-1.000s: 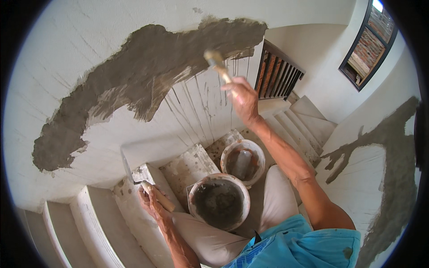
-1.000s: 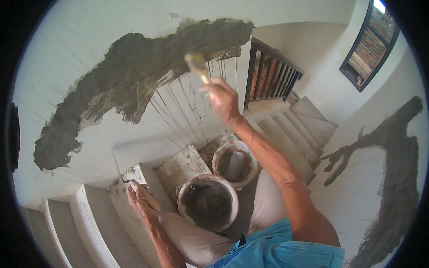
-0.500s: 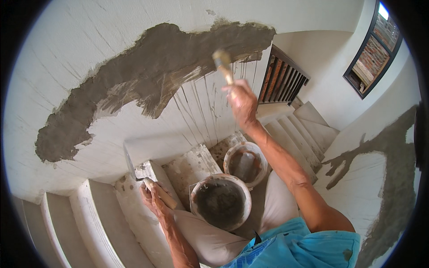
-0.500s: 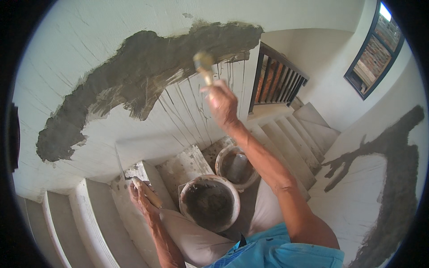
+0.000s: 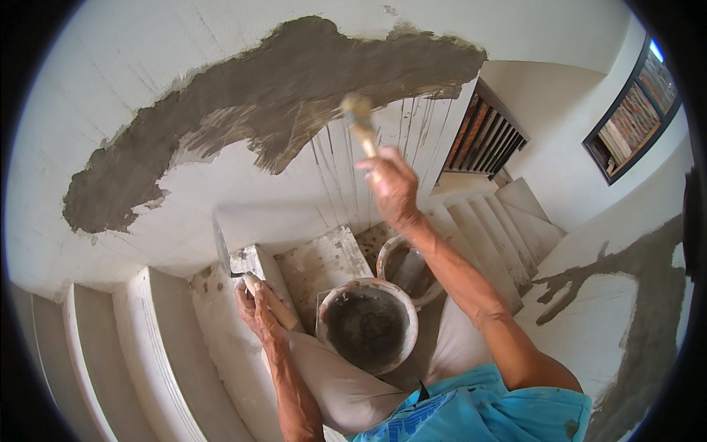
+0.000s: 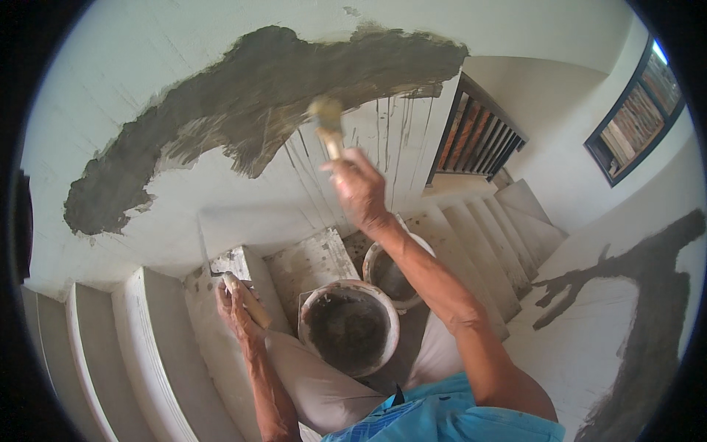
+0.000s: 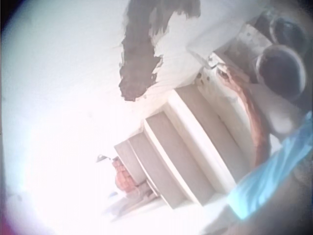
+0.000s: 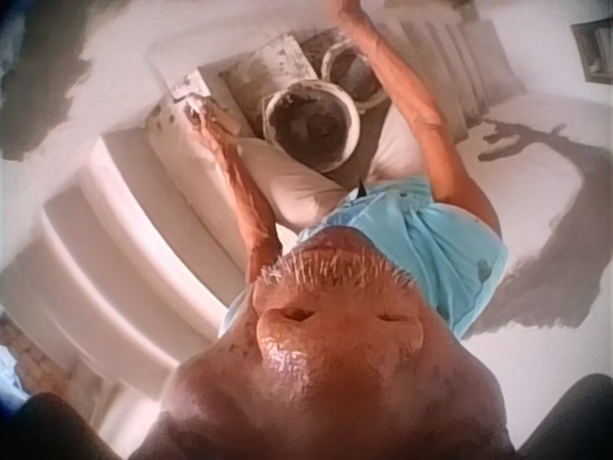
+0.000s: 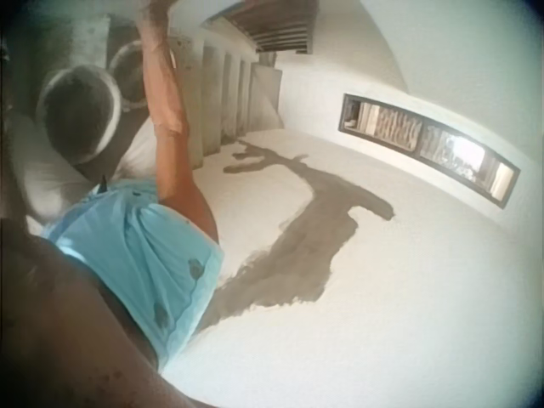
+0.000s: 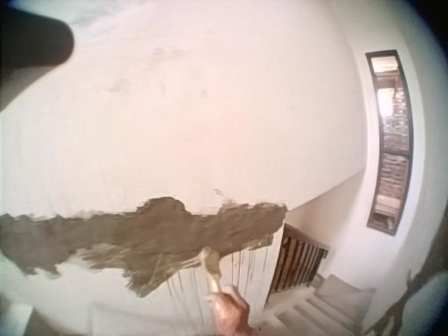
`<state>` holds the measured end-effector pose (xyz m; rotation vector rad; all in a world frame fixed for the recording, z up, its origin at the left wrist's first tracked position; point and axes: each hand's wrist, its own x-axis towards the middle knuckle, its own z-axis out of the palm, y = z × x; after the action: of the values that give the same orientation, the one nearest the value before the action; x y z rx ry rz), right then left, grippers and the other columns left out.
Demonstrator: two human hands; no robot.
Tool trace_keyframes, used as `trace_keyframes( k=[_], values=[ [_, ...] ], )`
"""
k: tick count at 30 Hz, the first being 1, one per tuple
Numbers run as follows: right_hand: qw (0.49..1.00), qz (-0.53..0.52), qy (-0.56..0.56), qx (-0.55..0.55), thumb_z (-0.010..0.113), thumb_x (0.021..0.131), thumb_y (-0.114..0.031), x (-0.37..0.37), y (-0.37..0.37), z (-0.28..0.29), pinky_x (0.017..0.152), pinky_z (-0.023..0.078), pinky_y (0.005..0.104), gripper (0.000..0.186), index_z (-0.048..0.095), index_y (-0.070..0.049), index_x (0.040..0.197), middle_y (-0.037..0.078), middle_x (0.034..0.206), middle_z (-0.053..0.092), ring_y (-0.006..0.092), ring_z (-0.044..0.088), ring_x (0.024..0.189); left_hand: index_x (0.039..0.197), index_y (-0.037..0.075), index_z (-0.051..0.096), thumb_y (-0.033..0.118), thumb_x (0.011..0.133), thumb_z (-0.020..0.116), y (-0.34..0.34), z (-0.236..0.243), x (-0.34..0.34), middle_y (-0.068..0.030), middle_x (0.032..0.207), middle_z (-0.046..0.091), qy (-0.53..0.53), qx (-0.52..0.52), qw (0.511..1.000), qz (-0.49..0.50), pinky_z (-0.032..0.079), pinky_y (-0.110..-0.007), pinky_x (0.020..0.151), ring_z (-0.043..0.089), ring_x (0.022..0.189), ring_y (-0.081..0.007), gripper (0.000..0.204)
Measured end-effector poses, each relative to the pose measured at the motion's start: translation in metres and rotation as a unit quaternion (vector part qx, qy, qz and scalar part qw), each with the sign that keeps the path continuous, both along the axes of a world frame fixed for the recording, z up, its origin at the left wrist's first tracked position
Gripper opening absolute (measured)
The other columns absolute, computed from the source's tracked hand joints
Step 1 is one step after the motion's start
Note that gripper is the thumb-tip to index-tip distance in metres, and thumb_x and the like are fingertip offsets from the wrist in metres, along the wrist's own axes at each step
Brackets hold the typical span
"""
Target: The person scoops cement from a bucket with a trowel and applies it to the wall above a staircase, smoothing the surface with the trowel. The person repeatedly scoops and spreads the cement to cover a section of the wall.
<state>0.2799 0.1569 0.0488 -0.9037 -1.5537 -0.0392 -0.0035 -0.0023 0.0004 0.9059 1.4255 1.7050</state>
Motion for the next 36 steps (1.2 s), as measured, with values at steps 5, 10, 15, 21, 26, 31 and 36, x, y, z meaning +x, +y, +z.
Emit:
trace_keyframes(
  k=[5,10,15,21,26,31,36],
  values=[
    [0.995,0.103,-0.012,0.007,0.070,0.077,0.009,-0.020,-0.020,0.005,0.064,0.052,0.0346,0.031,0.072,-0.010,0.101,0.007,0.093,0.056,0.0229,0.063,0.077,0.120,0.007,0.057,0.029,0.097,0.066,-0.001,0.004,0.004,-0.0041,0.091,0.061,-0.026,-0.021,0.999,0.008,0.052,-0.027,0.055,0.060,0.070,-0.0118,0.033],
    [0.999,0.012,0.016,0.030,0.069,0.077,0.009,-0.017,-0.012,0.009,0.064,0.051,0.0356,0.031,0.071,-0.008,0.103,0.008,0.092,0.056,0.0225,0.063,0.076,0.123,0.003,0.054,0.026,0.096,0.067,0.000,0.008,0.006,-0.0066,0.088,0.060,-0.051,-0.008,0.999,0.009,0.051,-0.029,0.052,0.060,0.065,-0.0142,0.038],
    [0.996,0.091,-0.014,0.016,0.071,0.074,0.009,-0.070,-0.018,0.007,0.057,0.053,0.0366,0.034,0.071,-0.012,0.101,0.005,0.094,0.057,0.0211,0.064,0.073,0.125,0.003,0.052,0.022,0.096,0.066,0.001,0.007,0.005,-0.0065,0.088,0.060,-0.064,-0.016,0.997,0.030,0.053,-0.029,0.052,0.061,0.065,-0.0143,0.037],
    [0.991,0.098,-0.052,0.073,0.075,0.073,0.006,-0.077,-0.026,0.011,0.056,0.056,0.0337,0.034,0.072,-0.013,0.101,0.007,0.098,0.057,0.0209,0.064,0.073,0.125,0.002,0.052,0.023,0.097,0.066,-0.003,0.009,0.003,-0.0075,0.090,0.061,-0.070,0.010,0.997,0.033,0.053,-0.029,0.052,0.061,0.065,-0.0145,0.038],
    [0.988,-0.010,-0.129,0.087,0.076,0.071,0.003,-0.074,-0.012,0.014,0.054,0.057,0.0337,0.032,0.071,-0.015,0.097,0.008,0.099,0.058,0.0215,0.064,0.072,0.126,0.001,0.052,0.025,0.097,0.068,-0.001,0.012,0.005,-0.0082,0.091,0.063,-0.082,0.010,0.996,0.026,0.053,-0.029,0.053,0.061,0.067,-0.0145,0.041],
    [0.952,0.105,-0.284,0.035,0.076,0.074,-0.005,-0.087,-0.025,-0.022,0.065,0.060,0.0337,0.027,0.069,-0.015,0.098,0.010,0.099,0.059,0.0242,0.068,0.087,0.127,0.001,0.052,0.026,0.096,0.069,-0.002,0.016,0.003,-0.0084,0.091,0.063,-0.087,-0.002,0.995,0.038,0.053,-0.029,0.054,0.061,0.068,-0.0149,0.044],
    [0.960,0.071,-0.252,0.103,0.076,0.075,-0.005,-0.082,-0.031,-0.006,0.064,0.059,0.0321,0.029,0.069,-0.015,0.102,0.012,0.104,0.061,0.0236,0.068,0.085,0.129,0.000,0.051,0.026,0.096,0.069,-0.002,0.012,0.001,-0.0090,0.092,0.063,-0.094,0.004,0.994,0.047,0.053,-0.029,0.053,0.061,0.069,-0.0151,0.045]
  ],
)
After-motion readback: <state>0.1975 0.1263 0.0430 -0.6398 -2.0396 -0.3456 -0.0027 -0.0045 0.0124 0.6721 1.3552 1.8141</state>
